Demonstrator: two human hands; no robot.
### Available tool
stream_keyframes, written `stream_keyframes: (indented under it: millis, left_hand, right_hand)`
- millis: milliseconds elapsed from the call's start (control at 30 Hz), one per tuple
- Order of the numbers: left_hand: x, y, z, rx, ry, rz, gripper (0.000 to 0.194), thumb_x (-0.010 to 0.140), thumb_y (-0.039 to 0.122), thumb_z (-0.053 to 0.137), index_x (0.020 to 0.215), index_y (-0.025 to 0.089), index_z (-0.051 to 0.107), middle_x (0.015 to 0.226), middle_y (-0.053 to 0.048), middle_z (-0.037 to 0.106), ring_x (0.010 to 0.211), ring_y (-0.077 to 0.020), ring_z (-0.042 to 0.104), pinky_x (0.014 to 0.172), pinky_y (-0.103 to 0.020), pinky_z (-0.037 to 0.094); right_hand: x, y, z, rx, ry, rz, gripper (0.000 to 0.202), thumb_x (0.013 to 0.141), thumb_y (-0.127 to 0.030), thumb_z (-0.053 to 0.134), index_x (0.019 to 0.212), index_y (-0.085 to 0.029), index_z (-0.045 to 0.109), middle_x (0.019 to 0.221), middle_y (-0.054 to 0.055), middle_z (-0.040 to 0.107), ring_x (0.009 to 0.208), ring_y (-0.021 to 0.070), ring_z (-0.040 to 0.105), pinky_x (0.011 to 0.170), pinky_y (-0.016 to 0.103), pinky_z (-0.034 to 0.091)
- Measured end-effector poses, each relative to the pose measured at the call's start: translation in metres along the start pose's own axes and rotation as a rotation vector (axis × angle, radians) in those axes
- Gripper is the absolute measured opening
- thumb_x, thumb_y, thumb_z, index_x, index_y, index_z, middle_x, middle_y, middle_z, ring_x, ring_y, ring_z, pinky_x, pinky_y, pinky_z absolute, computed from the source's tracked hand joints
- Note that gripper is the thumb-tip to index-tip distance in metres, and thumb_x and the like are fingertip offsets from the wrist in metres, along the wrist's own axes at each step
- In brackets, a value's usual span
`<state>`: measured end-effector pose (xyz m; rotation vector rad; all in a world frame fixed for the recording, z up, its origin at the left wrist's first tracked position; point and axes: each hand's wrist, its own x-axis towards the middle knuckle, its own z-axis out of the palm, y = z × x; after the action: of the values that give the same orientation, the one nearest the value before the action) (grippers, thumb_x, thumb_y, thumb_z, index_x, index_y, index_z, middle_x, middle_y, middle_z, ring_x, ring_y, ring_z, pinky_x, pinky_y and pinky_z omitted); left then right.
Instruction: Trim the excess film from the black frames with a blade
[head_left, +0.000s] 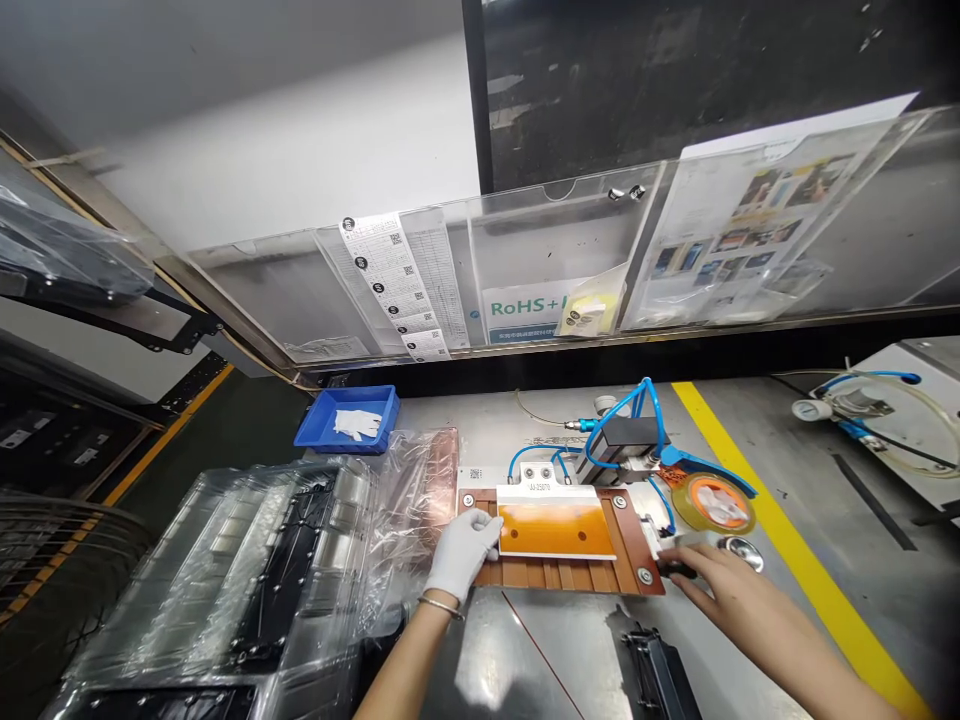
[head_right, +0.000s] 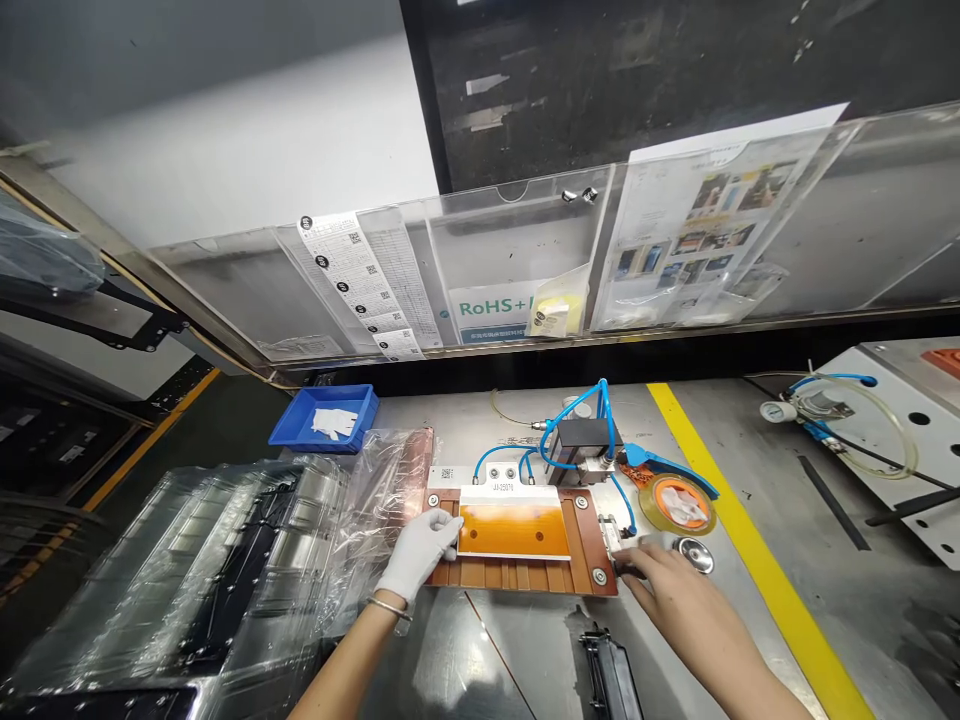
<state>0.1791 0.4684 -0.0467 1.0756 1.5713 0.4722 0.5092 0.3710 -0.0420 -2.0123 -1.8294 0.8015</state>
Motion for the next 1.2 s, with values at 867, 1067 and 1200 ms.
stream_keyframes:
  millis: [867,1067,1200]
  left_hand:
    - [0.005,-0.005,-0.003,-0.046,-0.041,0.021,0.024,0.092,0.024,0.060,0.070,0.016,0.053,0.057,0.009,0.054,0.049,-0.0086,0.054,0.055,-0.024,0.044]
    - [0.002,0.002,-0.002,-0.043,-0.043,0.019,0.025,0.092,0.022,0.059,0.069,0.016,0.052,0.056,0.009,0.054,0.048,-0.0081,0.053,0.054,-0.024,0.044]
    - [0.000,0.005,-0.002,-0.040,-0.042,0.017,0.025,0.092,0.022,0.060,0.069,0.016,0.052,0.056,0.009,0.053,0.048,-0.0081,0.053,0.054,-0.023,0.045]
  right_hand:
    - [-0.005,-0.008,0.045,-0.227,0.284,-0.381,0.039,0.095,-0.040,0.050,0.131,-0.036,0.061,0.126,0.012,0.065,0.112,0.0312,0.064,0.088,0.051,0.057]
    - [-0.001,-0.007,0.044,-0.057,0.186,-0.224,0.038,0.094,-0.049,0.046,0.125,-0.038,0.067,0.128,0.009,0.065,0.117,0.0305,0.062,0.094,0.052,0.054]
    - [0.003,0.001,0.043,-0.028,0.187,-0.166,0.041,0.094,-0.052,0.043,0.115,-0.032,0.073,0.123,0.010,0.069,0.114,0.0305,0.064,0.094,0.052,0.054]
